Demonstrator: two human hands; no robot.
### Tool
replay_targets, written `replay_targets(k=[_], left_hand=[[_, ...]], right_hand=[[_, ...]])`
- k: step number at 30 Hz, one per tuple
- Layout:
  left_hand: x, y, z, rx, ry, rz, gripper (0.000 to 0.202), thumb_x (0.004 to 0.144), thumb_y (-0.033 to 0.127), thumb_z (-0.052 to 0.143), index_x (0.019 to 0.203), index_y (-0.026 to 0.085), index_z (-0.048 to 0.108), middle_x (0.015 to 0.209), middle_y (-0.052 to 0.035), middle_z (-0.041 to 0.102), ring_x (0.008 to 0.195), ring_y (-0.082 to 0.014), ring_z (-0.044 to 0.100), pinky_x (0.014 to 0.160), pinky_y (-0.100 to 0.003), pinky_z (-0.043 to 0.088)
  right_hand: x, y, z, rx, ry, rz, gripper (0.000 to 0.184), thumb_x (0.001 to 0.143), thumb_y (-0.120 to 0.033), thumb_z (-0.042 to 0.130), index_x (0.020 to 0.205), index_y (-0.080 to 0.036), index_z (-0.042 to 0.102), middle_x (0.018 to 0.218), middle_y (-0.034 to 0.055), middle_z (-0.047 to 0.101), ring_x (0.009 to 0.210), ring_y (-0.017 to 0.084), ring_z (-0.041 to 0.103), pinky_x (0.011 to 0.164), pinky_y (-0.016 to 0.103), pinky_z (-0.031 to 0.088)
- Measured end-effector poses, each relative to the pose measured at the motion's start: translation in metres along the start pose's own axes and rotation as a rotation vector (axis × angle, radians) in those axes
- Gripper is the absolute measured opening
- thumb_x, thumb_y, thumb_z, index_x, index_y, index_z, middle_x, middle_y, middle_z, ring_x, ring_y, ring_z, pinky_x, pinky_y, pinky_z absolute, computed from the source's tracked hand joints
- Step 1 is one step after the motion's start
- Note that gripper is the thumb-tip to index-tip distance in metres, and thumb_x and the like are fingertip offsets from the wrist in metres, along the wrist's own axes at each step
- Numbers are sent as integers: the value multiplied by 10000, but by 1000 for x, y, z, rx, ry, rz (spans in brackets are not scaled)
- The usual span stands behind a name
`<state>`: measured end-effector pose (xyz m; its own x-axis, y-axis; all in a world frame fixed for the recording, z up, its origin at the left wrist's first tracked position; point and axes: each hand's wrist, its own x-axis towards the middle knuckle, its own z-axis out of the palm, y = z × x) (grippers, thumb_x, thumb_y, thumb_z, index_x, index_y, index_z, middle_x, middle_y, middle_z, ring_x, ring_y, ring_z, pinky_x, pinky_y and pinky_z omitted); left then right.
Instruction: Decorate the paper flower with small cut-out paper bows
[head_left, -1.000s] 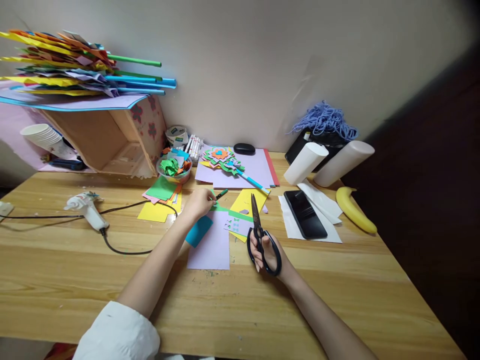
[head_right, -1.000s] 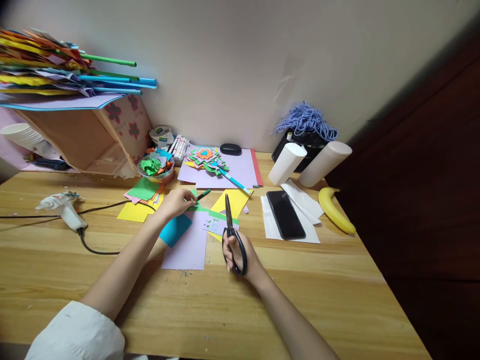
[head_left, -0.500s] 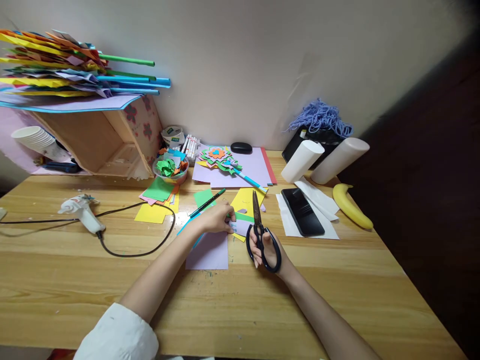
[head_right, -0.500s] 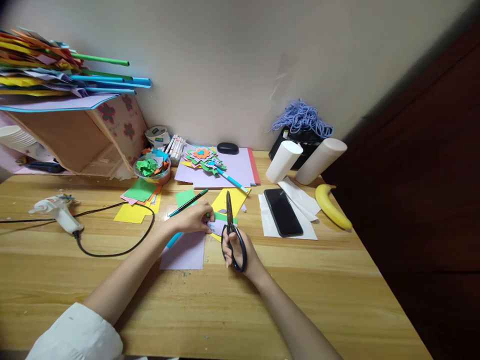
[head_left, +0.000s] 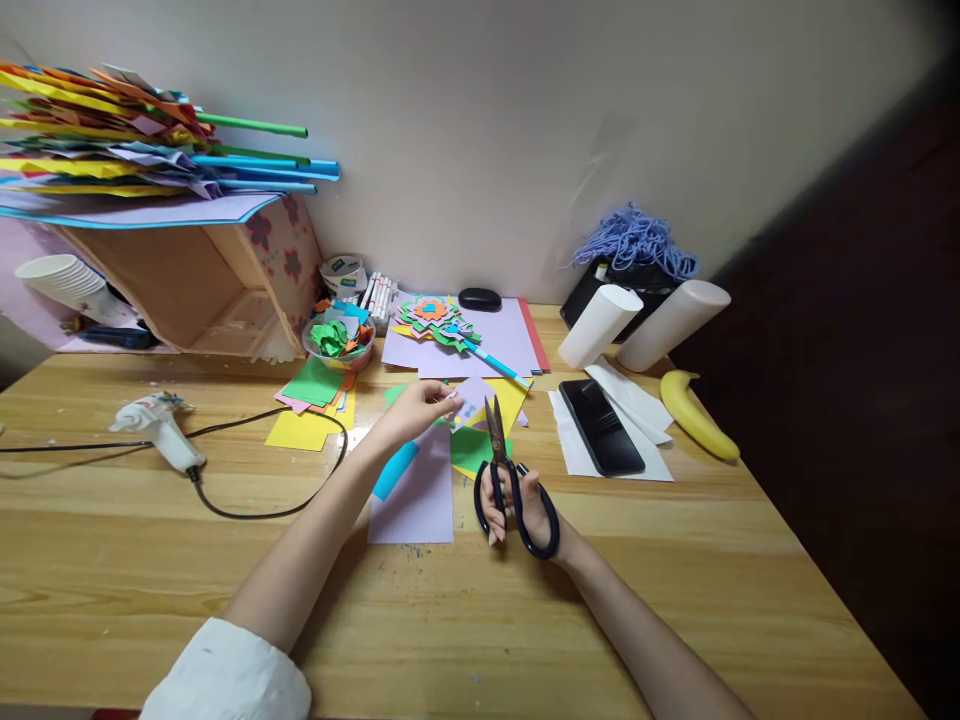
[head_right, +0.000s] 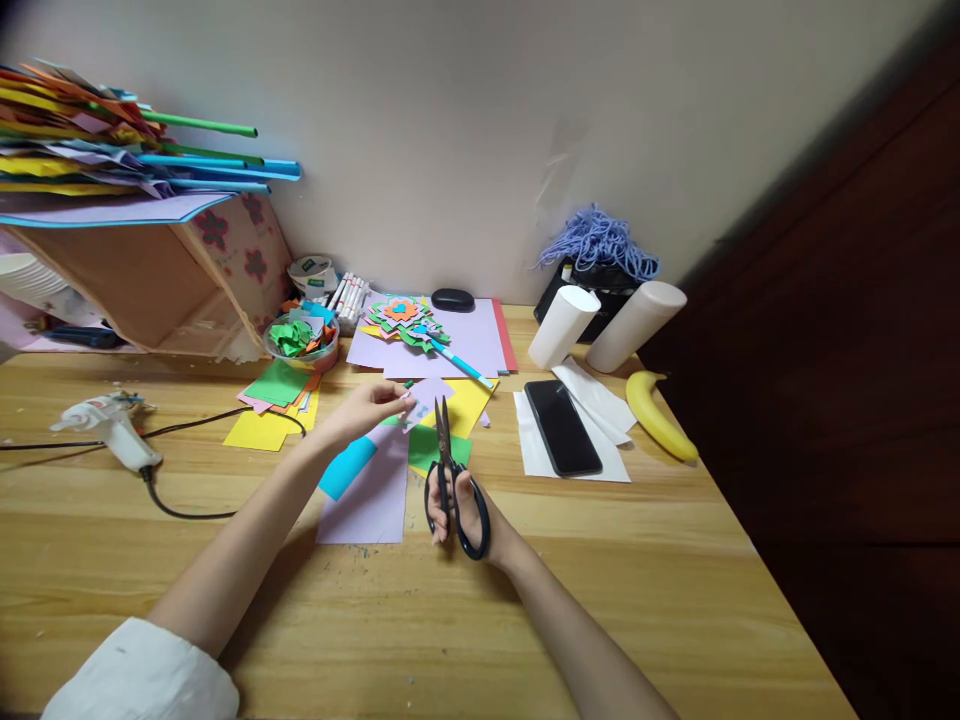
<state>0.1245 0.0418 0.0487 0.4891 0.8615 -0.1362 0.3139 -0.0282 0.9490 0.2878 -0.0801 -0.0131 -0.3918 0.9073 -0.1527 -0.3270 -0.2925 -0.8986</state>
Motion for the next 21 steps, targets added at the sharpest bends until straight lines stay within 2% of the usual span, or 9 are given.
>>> replay_targets(k=[2,4,11,21], left_hand=[[-2,8,0,-87,95,25,325,678,453,609,624,139,542,594,9,542,604,-112,504,637,-236,408],[-4,14,2,-119,140,36,330,654,456,640,620,142,540,599,11,551,612,-111,506,644,-234,411],[-7,16,11,-186,40,30,316,671,436,630,647,133,542,594,8,556,595,-108,514,639,-241,400],[-7,13,19,-134,49,55,323,685,452,614,650,136,553,580,8,560,576,-111,513,611,-240,397]], right_hand=[[-1,0,1,-17,-11,16,713,552,-856,305,742,-181,434,490,-61,434,372,75,438,447,267,481],[-2,-1,2,-40,-16,21,726,558,-859,277,747,-178,439,495,-56,439,385,82,451,461,274,482],[-4,-6,4,-73,-37,27,728,565,-859,266,747,-177,442,502,-53,442,402,89,467,462,257,463],[-2,1,0,-21,-45,19,707,552,-852,309,739,-181,429,500,-57,447,380,85,457,452,266,471]])
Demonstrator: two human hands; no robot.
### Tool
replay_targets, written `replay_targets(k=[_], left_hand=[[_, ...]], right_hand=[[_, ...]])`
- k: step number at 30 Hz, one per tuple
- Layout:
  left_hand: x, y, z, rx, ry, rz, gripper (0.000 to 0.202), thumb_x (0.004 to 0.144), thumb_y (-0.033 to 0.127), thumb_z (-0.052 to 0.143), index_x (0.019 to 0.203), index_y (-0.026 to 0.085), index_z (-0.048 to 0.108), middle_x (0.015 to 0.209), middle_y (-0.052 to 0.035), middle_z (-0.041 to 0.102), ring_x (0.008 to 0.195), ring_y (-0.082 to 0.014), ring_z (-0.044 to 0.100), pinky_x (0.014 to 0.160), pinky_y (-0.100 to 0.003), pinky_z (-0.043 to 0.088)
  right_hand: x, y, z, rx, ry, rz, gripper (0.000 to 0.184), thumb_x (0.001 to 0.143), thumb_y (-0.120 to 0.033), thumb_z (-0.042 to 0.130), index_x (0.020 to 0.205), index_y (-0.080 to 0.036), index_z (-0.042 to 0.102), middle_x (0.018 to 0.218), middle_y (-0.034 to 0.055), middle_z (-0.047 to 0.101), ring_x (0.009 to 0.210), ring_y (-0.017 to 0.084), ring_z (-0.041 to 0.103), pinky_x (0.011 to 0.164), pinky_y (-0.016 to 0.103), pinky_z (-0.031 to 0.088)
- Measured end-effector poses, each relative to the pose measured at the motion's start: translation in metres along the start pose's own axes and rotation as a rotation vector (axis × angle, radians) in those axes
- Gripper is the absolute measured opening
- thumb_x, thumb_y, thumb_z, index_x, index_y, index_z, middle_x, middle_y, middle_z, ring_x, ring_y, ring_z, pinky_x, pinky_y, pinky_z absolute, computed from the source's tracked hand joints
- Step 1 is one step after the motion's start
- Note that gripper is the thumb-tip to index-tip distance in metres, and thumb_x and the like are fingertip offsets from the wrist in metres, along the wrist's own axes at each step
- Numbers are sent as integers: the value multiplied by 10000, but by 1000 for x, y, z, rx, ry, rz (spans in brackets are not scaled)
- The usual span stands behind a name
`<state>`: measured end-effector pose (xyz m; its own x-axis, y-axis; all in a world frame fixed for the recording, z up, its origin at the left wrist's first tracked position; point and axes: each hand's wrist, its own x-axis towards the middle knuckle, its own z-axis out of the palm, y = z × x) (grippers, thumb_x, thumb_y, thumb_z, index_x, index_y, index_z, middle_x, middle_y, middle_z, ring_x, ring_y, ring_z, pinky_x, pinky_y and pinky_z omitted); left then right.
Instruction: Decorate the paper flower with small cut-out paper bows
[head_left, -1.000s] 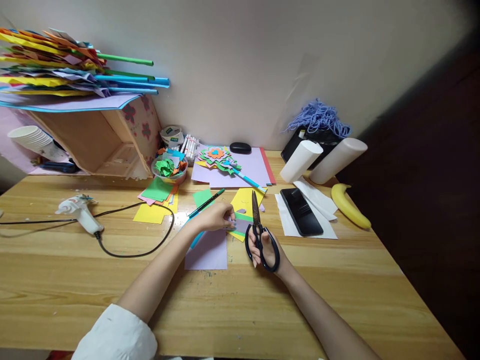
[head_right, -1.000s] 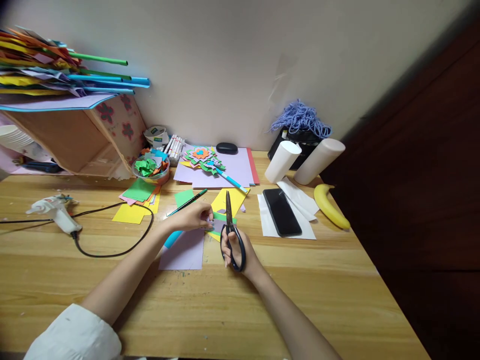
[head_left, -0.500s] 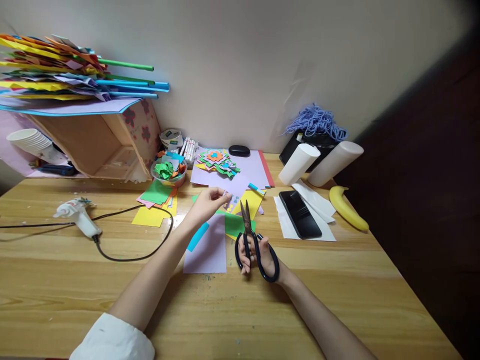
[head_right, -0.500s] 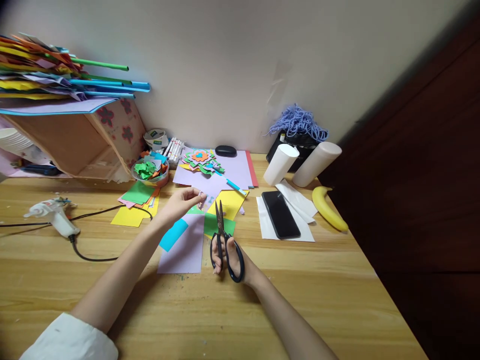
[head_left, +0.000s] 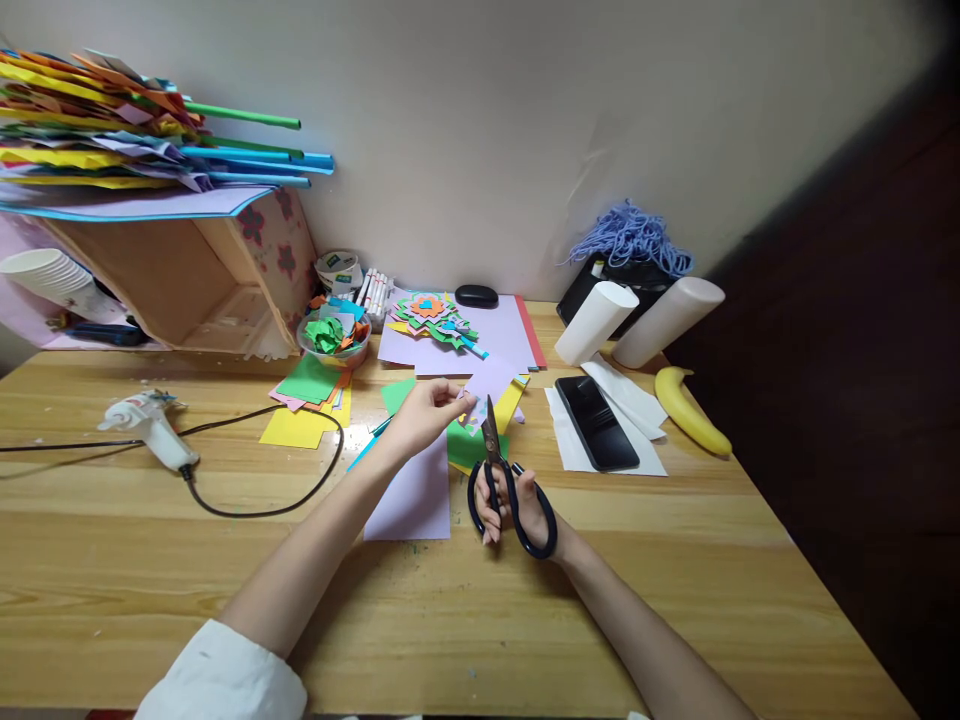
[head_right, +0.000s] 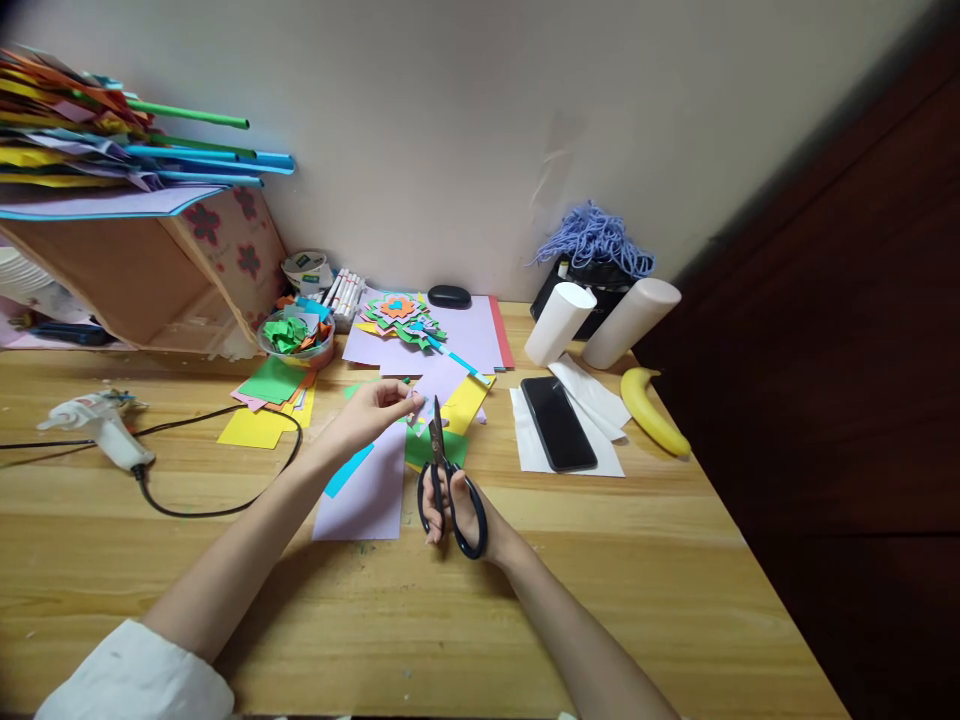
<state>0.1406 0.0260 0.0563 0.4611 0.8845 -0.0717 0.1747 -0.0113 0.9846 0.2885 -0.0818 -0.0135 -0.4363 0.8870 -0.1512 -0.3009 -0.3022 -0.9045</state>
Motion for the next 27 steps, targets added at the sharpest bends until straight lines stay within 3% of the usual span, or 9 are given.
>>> replay_targets(k=[27], left_hand=[[-3,4,3,-7,32,-18,278,686,394,632,635,135,545,561,14,563,544,-100,507,576,-228,377]], right_hand=[[3,0,-1,49,16,-41,669,547,-835,384,704,-185,405,455,-83,413,321,59,415,380,226,458]])
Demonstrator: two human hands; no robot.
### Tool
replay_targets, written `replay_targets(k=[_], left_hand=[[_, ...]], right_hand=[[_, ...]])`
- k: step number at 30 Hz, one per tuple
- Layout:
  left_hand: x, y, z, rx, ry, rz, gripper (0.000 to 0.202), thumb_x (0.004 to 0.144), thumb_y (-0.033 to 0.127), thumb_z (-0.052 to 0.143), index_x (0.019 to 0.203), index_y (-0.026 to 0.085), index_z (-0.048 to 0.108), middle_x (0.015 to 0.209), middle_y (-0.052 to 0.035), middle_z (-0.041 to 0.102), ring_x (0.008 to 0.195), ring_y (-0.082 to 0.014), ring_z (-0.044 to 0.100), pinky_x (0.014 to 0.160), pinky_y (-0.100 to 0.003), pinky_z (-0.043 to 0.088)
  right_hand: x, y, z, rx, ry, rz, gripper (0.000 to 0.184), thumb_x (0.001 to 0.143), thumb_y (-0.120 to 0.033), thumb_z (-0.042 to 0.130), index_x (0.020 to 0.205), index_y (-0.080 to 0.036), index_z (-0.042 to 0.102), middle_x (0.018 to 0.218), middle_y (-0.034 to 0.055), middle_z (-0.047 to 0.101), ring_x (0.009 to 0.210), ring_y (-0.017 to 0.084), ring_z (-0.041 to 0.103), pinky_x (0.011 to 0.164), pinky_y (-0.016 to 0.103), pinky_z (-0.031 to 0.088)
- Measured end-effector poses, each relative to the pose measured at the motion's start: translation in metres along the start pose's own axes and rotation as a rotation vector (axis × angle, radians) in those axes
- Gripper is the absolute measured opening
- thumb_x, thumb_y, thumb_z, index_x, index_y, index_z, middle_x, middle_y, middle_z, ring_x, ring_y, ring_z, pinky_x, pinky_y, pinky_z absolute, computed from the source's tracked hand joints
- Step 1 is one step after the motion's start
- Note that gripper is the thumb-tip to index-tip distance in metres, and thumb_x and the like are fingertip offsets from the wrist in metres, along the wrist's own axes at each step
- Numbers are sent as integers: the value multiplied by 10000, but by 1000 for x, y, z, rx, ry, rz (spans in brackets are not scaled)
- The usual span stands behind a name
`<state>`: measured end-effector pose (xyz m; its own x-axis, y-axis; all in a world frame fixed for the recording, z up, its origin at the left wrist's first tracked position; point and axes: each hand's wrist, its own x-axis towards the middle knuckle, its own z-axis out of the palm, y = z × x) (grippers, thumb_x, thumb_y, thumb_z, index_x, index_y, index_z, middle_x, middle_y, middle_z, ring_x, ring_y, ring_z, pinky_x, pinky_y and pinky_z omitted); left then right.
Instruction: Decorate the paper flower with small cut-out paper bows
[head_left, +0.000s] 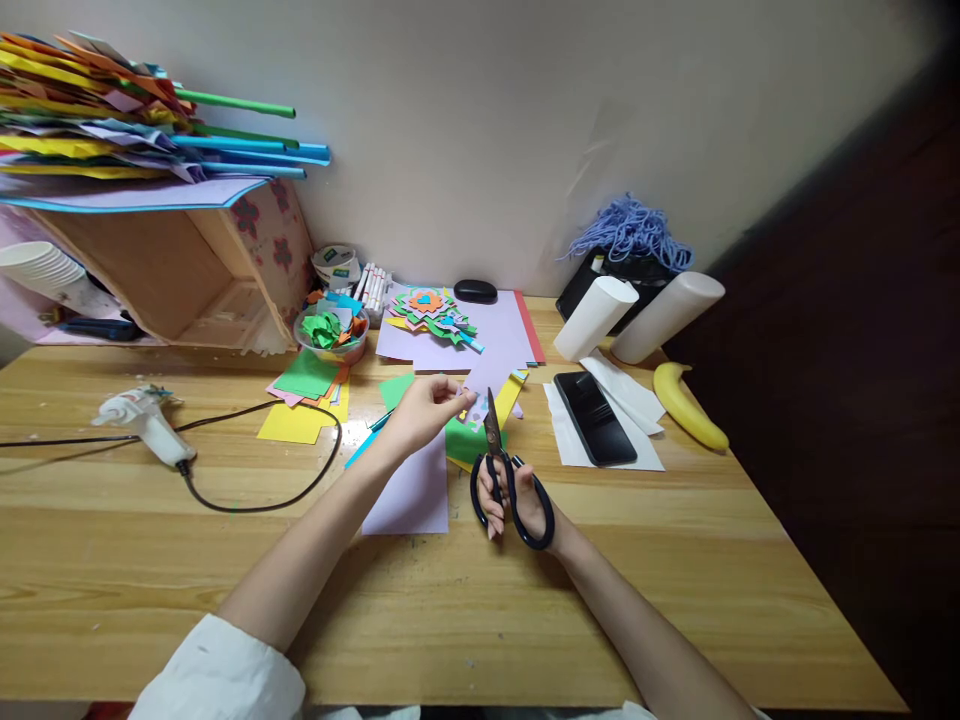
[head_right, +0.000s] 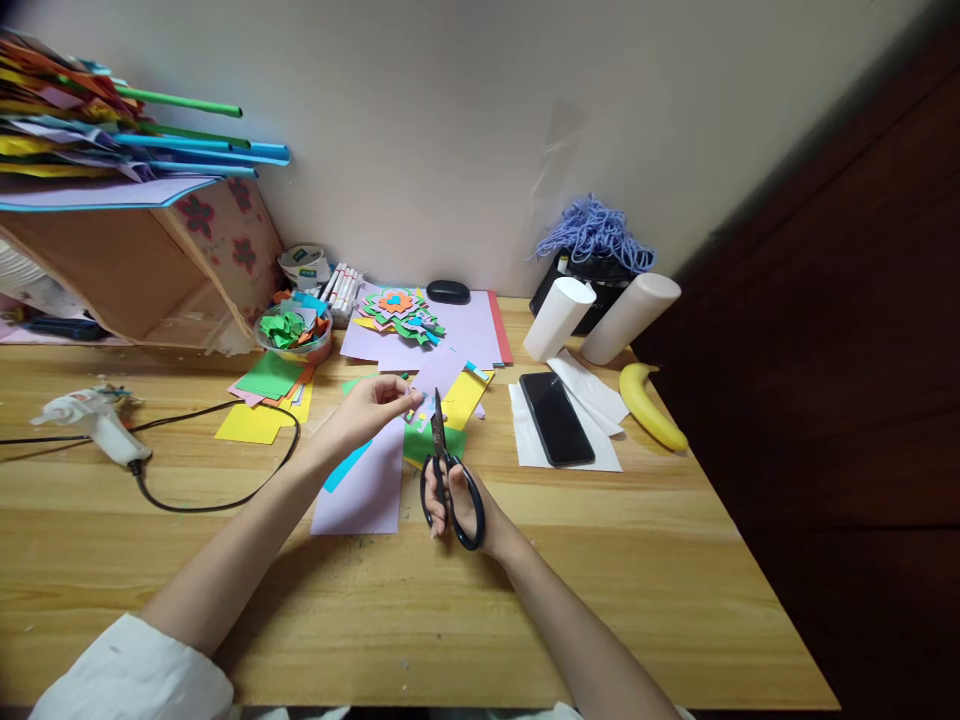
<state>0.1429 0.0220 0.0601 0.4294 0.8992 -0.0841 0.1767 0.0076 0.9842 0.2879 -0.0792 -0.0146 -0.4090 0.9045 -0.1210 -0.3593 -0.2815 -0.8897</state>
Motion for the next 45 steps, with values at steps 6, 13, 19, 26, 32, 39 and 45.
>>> replay_targets(k=[6,13,19,26,32,39,45], left_hand=[[1,0,0,-50,19,-26,288,648,402,659,648,131,563,571,11,568,544,-101,508,568,-232,377],[0,4,-1,-74,20,-34,260,665,365,647,645,125,551,556,26,532,535,-84,476,567,-225,358],[1,3,-2,-70,11,-27,247,669,352,634,639,121,549,553,22,532,534,-81,467,570,-228,357],[2,2,-5,-62,26,-37,273,647,379,646,661,117,573,572,15,544,536,-84,465,556,-228,347],[3,0,-6,-60,5,-25,280,658,387,642,676,115,577,575,16,534,535,-83,459,552,-229,341],[3,-2,-9,-36,-22,-18,271,691,384,618,665,120,565,564,23,512,534,-82,454,552,-228,335],[2,1,-10,-41,-8,0,269,681,381,631,652,122,560,582,12,533,547,-88,471,562,-231,352]], right_hand=[[0,1,-1,1,13,-1,655,537,-823,429,696,-189,398,449,-93,395,310,49,387,364,210,439],[-3,3,-3,-61,23,8,636,564,-802,451,721,-188,404,463,-93,390,321,48,384,351,192,417],[-2,3,-3,-70,33,17,632,552,-790,491,713,-184,412,454,-96,388,312,45,376,336,181,412],[-3,-2,-1,-85,36,59,626,540,-781,514,702,-185,408,447,-104,377,301,36,347,326,178,408],[-4,-4,1,-120,47,50,618,558,-779,498,705,-187,399,455,-103,368,306,35,349,328,176,403],[-4,-2,-2,-129,1,45,642,543,-803,464,721,-189,396,463,-101,372,310,41,351,328,191,410],[-5,-1,1,-100,-24,5,702,517,-847,374,746,-184,410,482,-83,403,350,57,400,394,222,446]])
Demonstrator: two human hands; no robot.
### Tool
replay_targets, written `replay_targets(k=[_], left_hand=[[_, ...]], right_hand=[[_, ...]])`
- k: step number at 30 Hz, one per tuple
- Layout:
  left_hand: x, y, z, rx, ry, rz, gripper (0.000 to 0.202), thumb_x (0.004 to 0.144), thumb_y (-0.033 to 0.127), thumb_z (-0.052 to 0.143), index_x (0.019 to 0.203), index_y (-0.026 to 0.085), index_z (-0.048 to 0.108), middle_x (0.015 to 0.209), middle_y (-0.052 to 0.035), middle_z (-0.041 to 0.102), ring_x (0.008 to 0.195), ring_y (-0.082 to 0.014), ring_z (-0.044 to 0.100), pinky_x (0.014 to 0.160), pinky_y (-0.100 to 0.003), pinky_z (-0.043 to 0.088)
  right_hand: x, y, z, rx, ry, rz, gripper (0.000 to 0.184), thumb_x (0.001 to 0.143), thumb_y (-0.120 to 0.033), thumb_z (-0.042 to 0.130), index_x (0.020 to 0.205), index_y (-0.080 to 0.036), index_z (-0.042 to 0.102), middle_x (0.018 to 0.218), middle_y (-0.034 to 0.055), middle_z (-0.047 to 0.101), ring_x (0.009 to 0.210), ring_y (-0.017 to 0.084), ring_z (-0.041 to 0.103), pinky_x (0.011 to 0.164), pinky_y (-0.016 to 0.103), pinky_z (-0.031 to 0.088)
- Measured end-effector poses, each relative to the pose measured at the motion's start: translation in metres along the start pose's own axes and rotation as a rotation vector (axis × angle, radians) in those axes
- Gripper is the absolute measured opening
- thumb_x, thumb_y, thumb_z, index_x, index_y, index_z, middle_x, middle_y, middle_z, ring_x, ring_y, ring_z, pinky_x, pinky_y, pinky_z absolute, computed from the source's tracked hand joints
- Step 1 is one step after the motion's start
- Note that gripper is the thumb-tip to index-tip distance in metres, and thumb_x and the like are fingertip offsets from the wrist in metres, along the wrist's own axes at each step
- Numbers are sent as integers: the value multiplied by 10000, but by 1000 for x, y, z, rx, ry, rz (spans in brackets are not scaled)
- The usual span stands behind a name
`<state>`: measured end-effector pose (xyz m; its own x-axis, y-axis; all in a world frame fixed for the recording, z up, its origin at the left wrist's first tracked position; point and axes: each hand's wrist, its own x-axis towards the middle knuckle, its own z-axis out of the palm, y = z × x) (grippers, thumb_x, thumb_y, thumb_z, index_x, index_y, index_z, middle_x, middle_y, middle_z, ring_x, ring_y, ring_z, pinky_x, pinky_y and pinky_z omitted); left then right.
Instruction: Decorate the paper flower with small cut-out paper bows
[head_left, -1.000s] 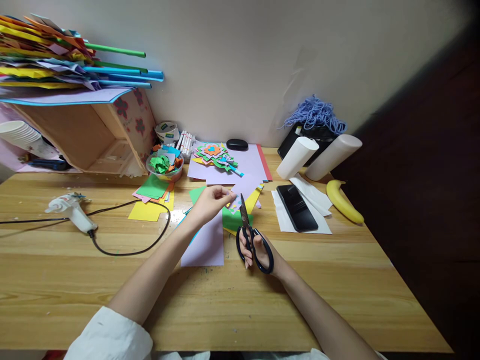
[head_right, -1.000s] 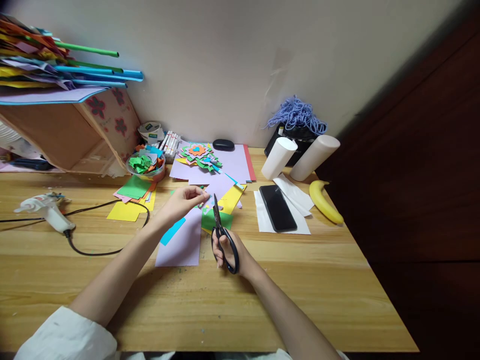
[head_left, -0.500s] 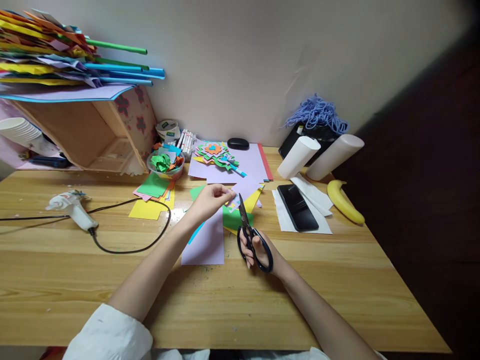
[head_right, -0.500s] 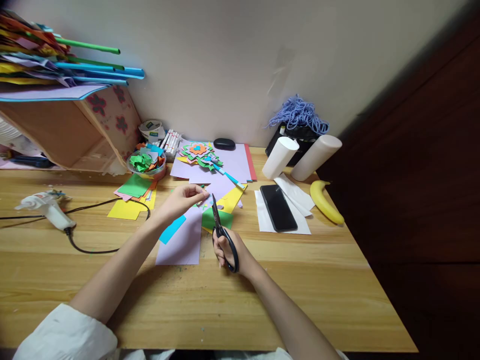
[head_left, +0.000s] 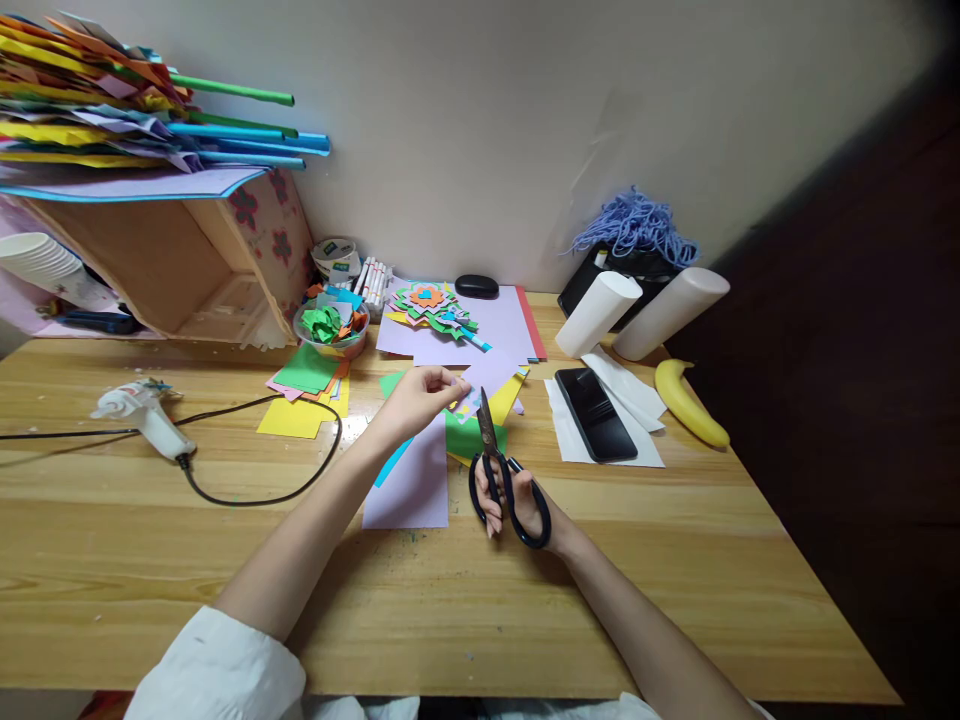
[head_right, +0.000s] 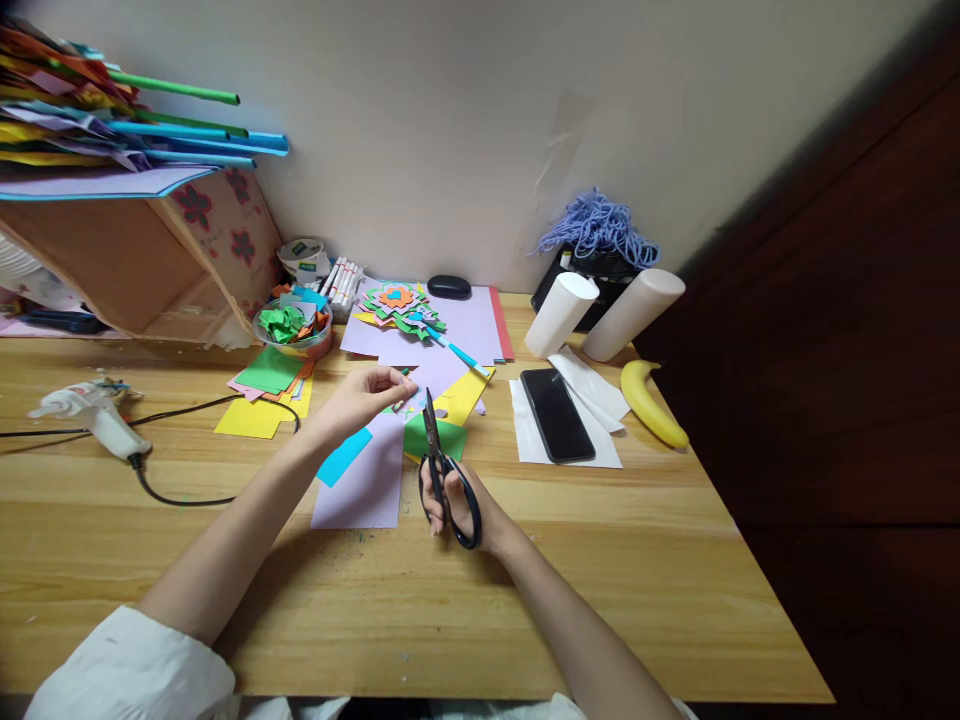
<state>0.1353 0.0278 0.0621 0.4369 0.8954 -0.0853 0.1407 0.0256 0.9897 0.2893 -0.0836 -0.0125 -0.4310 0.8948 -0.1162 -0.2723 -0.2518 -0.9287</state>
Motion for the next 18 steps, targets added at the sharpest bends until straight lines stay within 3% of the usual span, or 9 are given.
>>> replay_targets(k=[18], left_hand=[[-1,2,5,-33,43,-32,305,589,377,725,658,115,584,637,-12,594,573,-99,531,572,-236,425]], right_hand=[[2,8,-3,99,26,13,649,537,-812,455,723,-194,386,479,-88,402,331,49,395,364,197,426]])
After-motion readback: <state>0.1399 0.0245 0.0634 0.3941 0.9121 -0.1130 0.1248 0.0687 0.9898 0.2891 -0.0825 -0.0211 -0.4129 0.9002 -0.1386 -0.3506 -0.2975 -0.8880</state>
